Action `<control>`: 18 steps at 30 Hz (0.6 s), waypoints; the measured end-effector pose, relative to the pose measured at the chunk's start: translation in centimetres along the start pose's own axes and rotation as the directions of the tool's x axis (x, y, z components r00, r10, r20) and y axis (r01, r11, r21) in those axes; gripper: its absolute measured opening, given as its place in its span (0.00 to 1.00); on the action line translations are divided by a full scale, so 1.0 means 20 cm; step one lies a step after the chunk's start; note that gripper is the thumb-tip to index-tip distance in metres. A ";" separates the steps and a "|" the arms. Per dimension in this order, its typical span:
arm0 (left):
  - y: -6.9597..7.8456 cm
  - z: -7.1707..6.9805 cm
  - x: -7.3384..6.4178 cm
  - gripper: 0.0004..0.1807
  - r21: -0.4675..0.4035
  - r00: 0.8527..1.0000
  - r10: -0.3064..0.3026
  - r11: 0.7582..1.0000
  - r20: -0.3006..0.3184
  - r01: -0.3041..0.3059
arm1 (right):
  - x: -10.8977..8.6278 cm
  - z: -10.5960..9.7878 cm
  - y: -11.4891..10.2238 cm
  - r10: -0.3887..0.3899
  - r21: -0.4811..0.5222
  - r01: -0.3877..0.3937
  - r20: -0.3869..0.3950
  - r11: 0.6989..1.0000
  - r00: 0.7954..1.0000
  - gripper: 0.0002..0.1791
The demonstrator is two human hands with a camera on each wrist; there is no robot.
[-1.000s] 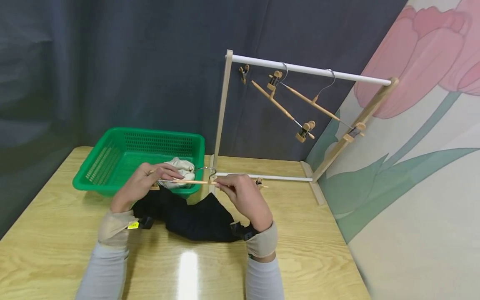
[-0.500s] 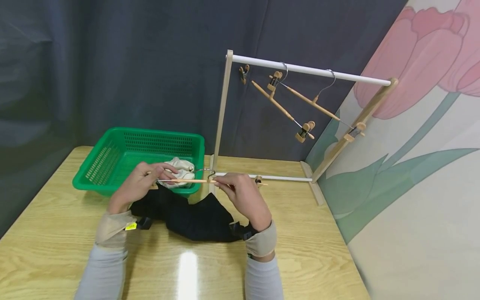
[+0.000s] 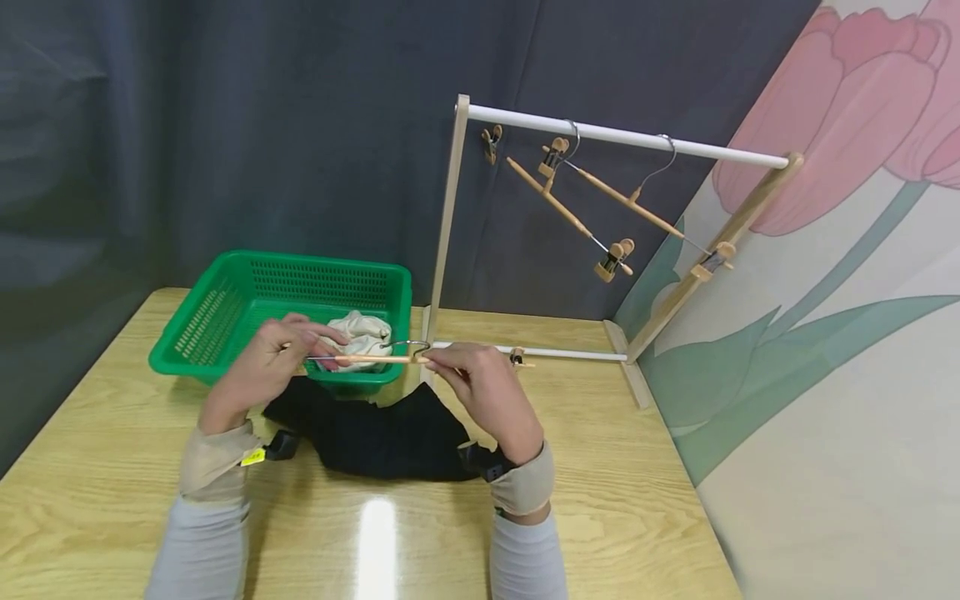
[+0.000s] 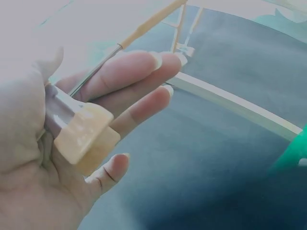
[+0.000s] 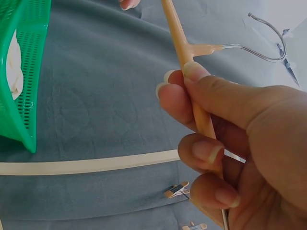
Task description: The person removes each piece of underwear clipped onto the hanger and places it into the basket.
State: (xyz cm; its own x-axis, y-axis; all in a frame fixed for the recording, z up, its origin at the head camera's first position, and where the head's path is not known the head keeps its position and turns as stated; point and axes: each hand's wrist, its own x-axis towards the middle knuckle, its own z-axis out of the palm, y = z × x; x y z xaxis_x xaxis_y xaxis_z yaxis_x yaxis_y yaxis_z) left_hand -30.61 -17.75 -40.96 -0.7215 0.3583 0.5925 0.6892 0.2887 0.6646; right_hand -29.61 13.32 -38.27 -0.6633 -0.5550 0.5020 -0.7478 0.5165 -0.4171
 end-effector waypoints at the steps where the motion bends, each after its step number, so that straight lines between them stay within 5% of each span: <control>1: 0.01 0.00 0.00 0.23 0.002 1.000 0.014 1.000 0.003 -0.014 | 0.00 0.00 0.00 -0.007 0.002 0.007 -0.002 1.000 1.000 0.10; 5: 0.03 -0.01 0.01 0.22 -0.013 1.000 0.009 1.000 0.028 -0.009 | 0.00 -0.01 -0.01 -0.016 0.001 0.016 -0.014 1.000 1.000 0.09; 9: 0.03 -0.02 0.00 0.14 -0.077 0.995 -0.073 0.994 0.062 0.078 | -0.01 -0.02 -0.01 -0.002 0.007 0.002 -0.013 1.000 1.000 0.10; 13: 0.01 -0.01 -0.01 0.17 -0.144 0.986 -0.137 0.978 0.092 0.150 | -0.01 -0.03 -0.02 0.020 0.008 -0.020 0.004 1.000 1.000 0.11; 18: -0.04 0.04 0.00 0.13 -0.184 0.986 -0.151 0.970 0.066 0.160 | -0.03 -0.03 -0.02 0.056 -0.014 -0.056 0.023 0.998 0.998 0.11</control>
State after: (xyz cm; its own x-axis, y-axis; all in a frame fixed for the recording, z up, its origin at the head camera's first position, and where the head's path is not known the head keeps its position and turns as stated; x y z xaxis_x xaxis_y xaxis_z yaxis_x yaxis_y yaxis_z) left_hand -31.08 -17.32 -41.87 -0.8110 0.3687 0.4542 0.5403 0.1742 0.8232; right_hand -28.94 13.89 -37.95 -0.7046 -0.5399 0.4605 -0.7093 0.5558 -0.4335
